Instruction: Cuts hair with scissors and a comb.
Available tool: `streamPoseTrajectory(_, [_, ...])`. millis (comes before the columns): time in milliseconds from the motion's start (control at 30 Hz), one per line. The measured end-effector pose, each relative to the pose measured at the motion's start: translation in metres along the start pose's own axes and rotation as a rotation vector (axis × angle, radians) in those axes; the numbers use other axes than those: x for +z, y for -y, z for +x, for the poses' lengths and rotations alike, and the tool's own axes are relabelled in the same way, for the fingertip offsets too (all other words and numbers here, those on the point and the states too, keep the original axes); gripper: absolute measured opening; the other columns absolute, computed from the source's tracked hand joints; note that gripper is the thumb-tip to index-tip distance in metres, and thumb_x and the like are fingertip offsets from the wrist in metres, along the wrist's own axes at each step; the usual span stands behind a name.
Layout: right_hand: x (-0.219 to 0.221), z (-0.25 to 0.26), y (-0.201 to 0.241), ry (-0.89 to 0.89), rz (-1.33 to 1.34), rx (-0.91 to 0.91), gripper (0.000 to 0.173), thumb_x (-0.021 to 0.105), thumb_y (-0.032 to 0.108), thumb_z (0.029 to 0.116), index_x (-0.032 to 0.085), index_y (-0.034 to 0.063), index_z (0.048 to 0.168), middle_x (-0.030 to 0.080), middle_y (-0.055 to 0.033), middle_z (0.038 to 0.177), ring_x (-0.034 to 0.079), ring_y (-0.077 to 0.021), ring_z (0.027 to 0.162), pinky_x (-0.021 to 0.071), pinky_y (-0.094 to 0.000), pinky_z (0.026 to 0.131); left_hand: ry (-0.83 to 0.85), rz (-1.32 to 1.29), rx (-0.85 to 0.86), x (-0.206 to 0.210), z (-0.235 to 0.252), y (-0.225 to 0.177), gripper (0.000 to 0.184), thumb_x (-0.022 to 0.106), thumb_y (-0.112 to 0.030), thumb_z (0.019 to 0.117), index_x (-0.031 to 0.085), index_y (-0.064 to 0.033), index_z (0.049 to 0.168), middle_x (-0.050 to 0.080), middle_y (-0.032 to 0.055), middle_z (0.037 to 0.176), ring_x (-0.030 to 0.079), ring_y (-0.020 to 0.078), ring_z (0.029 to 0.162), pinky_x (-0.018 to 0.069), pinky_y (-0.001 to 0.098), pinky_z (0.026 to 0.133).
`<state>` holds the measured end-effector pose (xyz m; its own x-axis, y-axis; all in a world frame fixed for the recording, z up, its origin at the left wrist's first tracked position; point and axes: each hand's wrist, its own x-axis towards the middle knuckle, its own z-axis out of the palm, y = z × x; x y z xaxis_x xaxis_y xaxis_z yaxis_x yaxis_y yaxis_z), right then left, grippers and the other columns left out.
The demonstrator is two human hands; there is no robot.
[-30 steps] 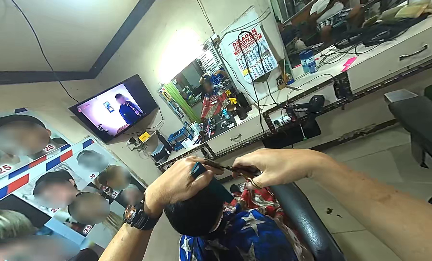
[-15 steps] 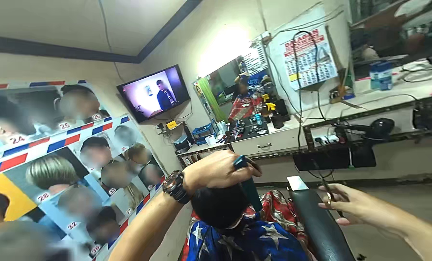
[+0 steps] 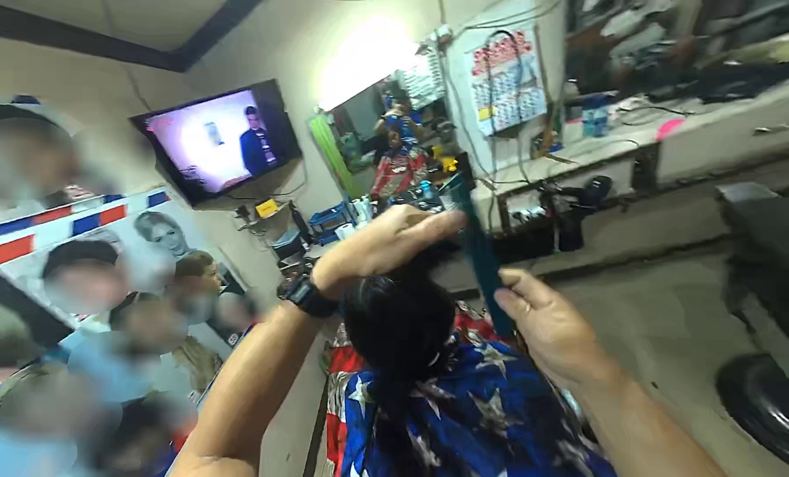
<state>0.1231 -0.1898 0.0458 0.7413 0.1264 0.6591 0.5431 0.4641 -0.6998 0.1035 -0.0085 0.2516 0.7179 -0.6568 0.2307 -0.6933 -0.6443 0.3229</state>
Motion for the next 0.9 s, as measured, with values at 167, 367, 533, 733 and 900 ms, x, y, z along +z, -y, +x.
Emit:
streamPoseTrajectory(167, [0.0, 0.036, -0.01, -0.118, -0.539, 0.066, 0.036, 0.047, 0.012, 0.1072, 0.058, 0.01, 0.142, 0.067, -0.0119, 0.127, 0.067, -0.0216, 0.11, 0.0542, -0.0468, 0.094, 0.221, 0.114, 0.135, 0.016, -0.035, -0.013, 0.047, 0.038, -0.037, 0.11, 0.075, -0.0083, 0.117, 0.074, 0.0002, 0.115, 0.069, 0.0068, 0.103, 0.0578, 0.033, 0.093])
streamPoseTrajectory(367, [0.027, 0.047, -0.025, 0.097, -0.857, -0.107, 0.039, 0.055, -0.002, 0.0968, 0.071, 0.0129, 0.129, 0.072, -0.0106, 0.118, 0.065, -0.0295, 0.111, 0.0481, -0.0526, 0.101, 0.165, -0.107, 0.259, -0.026, -0.073, -0.017, 0.054, 0.059, -0.035, 0.1005, 0.056, -0.0016, 0.144, 0.062, 0.0062, 0.141, 0.059, 0.018, 0.129, 0.0512, 0.0384, 0.11])
streamPoseTrajectory(533, [0.02, 0.002, -0.023, 0.155, -0.754, -0.069, 0.036, 0.051, 0.008, 0.1022, 0.07, 0.0147, 0.131, 0.072, -0.0064, 0.114, 0.064, -0.0204, 0.106, 0.05, -0.0434, 0.097, 0.141, 0.26, -0.133, -0.036, -0.087, 0.049, 0.125, 0.098, -0.039, 0.0592, 0.03, -0.016, 0.161, 0.048, 0.0064, 0.156, 0.05, 0.0216, 0.139, 0.0455, 0.0485, 0.112])
streamPoseTrajectory(733, [0.033, -0.059, -0.026, 0.14, -0.73, -0.089, 0.036, 0.046, 0.012, 0.1037, 0.071, 0.0119, 0.13, 0.072, -0.0074, 0.113, 0.064, -0.0192, 0.107, 0.0487, -0.0368, 0.098, 0.258, 0.599, 0.015, 0.005, -0.089, 0.076, 0.123, 0.087, -0.065, 0.0633, 0.033, -0.0094, 0.159, 0.047, 0.0077, 0.157, 0.037, 0.0223, 0.15, 0.0187, 0.0556, 0.126])
streamPoseTrajectory(900, [0.039, -0.091, -0.021, 0.141, -0.565, -0.038, 0.036, 0.046, 0.013, 0.1043, 0.068, 0.0083, 0.133, 0.07, -0.0075, 0.124, 0.061, -0.0127, 0.12, 0.0438, -0.0315, 0.109, 0.302, 0.703, 0.184, 0.013, -0.082, 0.056, 0.102, 0.091, -0.047, 0.065, 0.047, -0.0217, 0.154, 0.045, 0.0024, 0.159, 0.036, 0.0256, 0.15, 0.0238, 0.0619, 0.121])
